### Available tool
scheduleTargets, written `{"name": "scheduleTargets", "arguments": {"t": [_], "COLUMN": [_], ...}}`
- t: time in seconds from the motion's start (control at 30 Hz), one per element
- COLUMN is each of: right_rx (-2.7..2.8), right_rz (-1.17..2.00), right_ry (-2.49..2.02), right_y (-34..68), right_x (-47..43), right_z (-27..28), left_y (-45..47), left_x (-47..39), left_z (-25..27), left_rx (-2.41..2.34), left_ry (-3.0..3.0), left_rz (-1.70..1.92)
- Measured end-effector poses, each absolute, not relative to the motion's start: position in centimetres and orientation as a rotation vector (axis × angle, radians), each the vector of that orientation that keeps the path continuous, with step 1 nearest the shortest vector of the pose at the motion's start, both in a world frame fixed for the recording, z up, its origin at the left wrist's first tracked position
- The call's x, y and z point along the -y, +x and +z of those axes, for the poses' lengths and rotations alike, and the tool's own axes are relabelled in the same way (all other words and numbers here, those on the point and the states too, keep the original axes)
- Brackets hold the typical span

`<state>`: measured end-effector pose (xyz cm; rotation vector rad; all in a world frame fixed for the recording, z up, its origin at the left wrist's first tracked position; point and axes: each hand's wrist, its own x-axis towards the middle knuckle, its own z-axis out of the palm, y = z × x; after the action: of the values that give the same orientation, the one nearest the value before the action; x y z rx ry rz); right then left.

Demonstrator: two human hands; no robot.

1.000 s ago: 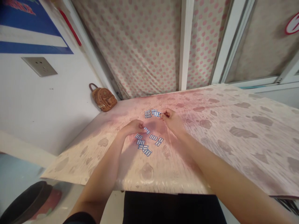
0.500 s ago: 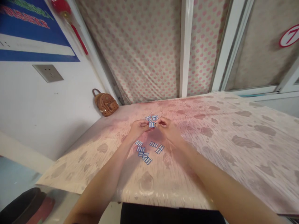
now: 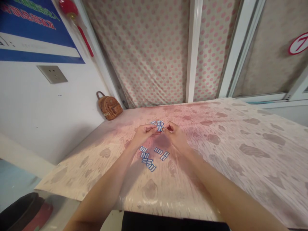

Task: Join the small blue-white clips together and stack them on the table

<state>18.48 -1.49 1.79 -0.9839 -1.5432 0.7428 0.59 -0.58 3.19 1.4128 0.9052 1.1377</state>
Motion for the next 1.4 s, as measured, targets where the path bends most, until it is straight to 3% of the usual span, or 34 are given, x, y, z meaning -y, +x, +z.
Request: {"name": "scheduleTargets", "arguments": {"t": [0.97, 1.4], "right_rx": [1.474, 1.827], "right_rz": [0.672, 0.28], "right_ry": [-1.052, -1.053], "right_y": [17.6, 18.0], "right_x": [2.1, 2.9], "right_z": [2.1, 2.5], "left_y": [2.6, 2.1], "left_x": [1.8, 1.5], "left_z": [2.8, 2.6], "left_rx": [-0.943, -0.899], "left_ry": [1.333, 1.135], "left_rz": [1.307, 1.348]}}
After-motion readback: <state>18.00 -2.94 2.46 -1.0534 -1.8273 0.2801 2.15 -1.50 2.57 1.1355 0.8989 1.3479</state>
